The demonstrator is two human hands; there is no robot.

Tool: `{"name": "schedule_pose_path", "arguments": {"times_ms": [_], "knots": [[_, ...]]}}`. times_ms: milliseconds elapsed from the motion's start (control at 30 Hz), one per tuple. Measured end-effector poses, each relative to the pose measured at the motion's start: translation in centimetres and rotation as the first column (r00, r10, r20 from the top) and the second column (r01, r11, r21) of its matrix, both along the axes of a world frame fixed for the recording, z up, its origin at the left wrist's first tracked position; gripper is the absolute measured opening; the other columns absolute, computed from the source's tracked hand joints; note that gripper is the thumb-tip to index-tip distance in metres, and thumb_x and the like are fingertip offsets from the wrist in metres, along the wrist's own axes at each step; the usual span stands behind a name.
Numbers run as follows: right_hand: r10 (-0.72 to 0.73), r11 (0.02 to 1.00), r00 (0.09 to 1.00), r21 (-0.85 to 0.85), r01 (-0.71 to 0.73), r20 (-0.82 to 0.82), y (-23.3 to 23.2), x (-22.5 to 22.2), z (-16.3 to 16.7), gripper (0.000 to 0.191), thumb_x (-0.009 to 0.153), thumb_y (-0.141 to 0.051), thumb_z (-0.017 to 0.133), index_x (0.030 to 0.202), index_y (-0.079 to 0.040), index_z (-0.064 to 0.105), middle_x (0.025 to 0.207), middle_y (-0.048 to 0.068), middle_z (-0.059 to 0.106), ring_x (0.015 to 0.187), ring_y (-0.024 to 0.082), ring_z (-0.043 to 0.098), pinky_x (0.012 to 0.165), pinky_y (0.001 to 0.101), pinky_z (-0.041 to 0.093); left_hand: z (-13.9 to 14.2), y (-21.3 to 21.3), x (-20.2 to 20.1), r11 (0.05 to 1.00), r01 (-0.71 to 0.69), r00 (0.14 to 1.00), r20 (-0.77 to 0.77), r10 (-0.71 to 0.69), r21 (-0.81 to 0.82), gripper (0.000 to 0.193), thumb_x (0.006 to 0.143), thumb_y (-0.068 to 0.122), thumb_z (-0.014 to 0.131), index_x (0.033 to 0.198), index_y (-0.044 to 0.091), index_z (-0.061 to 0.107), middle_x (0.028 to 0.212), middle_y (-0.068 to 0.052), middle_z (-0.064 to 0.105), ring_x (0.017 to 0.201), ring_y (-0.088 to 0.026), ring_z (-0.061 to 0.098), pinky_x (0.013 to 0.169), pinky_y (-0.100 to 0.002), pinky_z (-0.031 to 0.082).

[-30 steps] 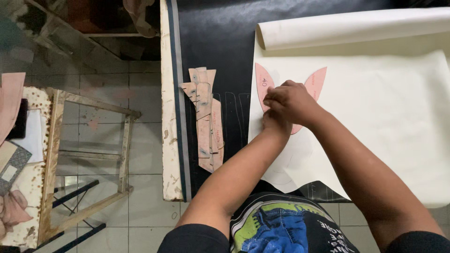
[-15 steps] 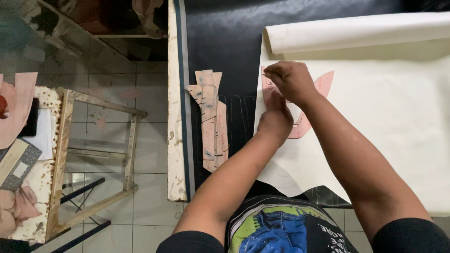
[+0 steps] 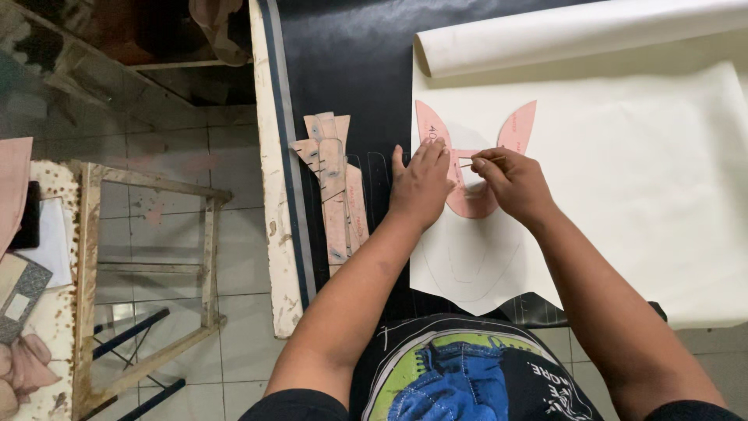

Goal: The person unfolds a white fabric on a black worktable, then places a pink paper pattern on the fabric and secures it with multiple pins. The person handles the fabric and pattern by hand throughout the process.

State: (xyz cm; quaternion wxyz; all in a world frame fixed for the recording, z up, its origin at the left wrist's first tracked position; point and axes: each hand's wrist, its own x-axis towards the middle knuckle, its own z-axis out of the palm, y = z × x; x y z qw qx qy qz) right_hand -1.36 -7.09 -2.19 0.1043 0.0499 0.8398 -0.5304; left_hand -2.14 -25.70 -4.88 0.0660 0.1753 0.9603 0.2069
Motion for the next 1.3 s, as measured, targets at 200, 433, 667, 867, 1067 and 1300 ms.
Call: {"name": "schedule_pose_path", "arguments": {"times_ms": [200, 433, 667, 867, 1067, 1300], "knots": [[0.004, 0.999, 0.999, 0.037, -0.005, 0.040, -0.6, -0.3, -0.2, 0.026, 0.100, -0.021, 0.065, 0.117, -0.002, 0.071, 0.108, 0.008, 0.078, 0.097, 0.014, 0.073, 0.081, 0.0278, 0.059, 0.3, 0.1, -0.1, 1.000, 0.000, 1.000, -0.006, -0.001, -0.025, 0.060, 0.089, 0.033, 0.072, 0.141, 0.009, 0.052, 0.155, -0.005, 0.042, 0.148, -0.022, 0.036, 0.120, -0.066, 0.018], [0.108, 0.960, 0.991, 0.268, -0.085, -0.074, -0.6, 0.3, -0.4, 0.024, 0.099, -0.022, 0.067, 0.116, -0.006, 0.073, 0.102, 0.009, 0.078, 0.086, 0.021, 0.075, 0.076, 0.0320, 0.058, 1.5, 0.1, -0.1, 0.998, 0.018, 0.993, 0.116, -0.011, -0.062, 0.067, 0.087, 0.036, 0.073, 0.143, 0.008, 0.048, 0.158, -0.005, 0.036, 0.150, -0.021, 0.030, 0.119, -0.068, 0.014], [0.186, 0.915, 0.963, 0.391, -0.098, -0.195, -0.8, 0.2, -1.0, 0.020, 0.099, -0.022, 0.068, 0.112, -0.008, 0.075, 0.098, 0.011, 0.076, 0.084, 0.029, 0.072, 0.075, 0.0386, 0.056, 1.7, 0.3, -0.2, 0.998, 0.005, 0.994, 0.113, 0.002, -0.059, 0.068, 0.087, 0.035, 0.073, 0.145, 0.009, 0.047, 0.158, -0.005, 0.036, 0.150, -0.021, 0.029, 0.119, -0.069, 0.014], [0.344, 0.848, 0.903, 0.498, -0.181, -0.258, -0.7, 1.1, -0.7, 0.018, 0.098, -0.018, 0.065, 0.107, -0.009, 0.077, 0.098, 0.010, 0.076, 0.089, 0.030, 0.071, 0.079, 0.0400, 0.056, 1.1, 0.3, 0.1, 0.998, 0.017, 0.997, 0.078, -0.012, -0.068, 0.066, 0.089, 0.032, 0.072, 0.145, 0.009, 0.047, 0.159, -0.006, 0.036, 0.151, -0.022, 0.029, 0.119, -0.071, 0.015], [0.316, 0.858, 0.927, 0.477, -0.189, -0.202, -1.0, 0.2, -0.3, 0.020, 0.098, -0.019, 0.064, 0.108, -0.008, 0.077, 0.102, 0.011, 0.076, 0.089, 0.031, 0.072, 0.079, 0.0400, 0.056, 0.3, 0.6, 0.0, 0.993, 0.036, 0.998, 0.062, -0.029, -0.110, 0.067, 0.091, 0.036, 0.068, 0.146, 0.007, 0.045, 0.159, -0.008, 0.034, 0.150, -0.024, 0.029, 0.117, -0.072, 0.016], [0.152, 0.932, 0.982, 0.349, -0.103, -0.114, -1.0, 0.6, 0.1, 0.025, 0.099, -0.025, 0.066, 0.112, -0.005, 0.074, 0.099, 0.012, 0.077, 0.087, 0.027, 0.074, 0.077, 0.0360, 0.056, 1.3, 0.7, 0.0, 0.988, 0.060, 0.988, 0.146, -0.039, -0.144, 0.077, 0.088, 0.041, 0.072, 0.149, 0.006, 0.041, 0.162, -0.009, 0.030, 0.153, -0.025, 0.023, 0.119, -0.071, 0.013]]}}
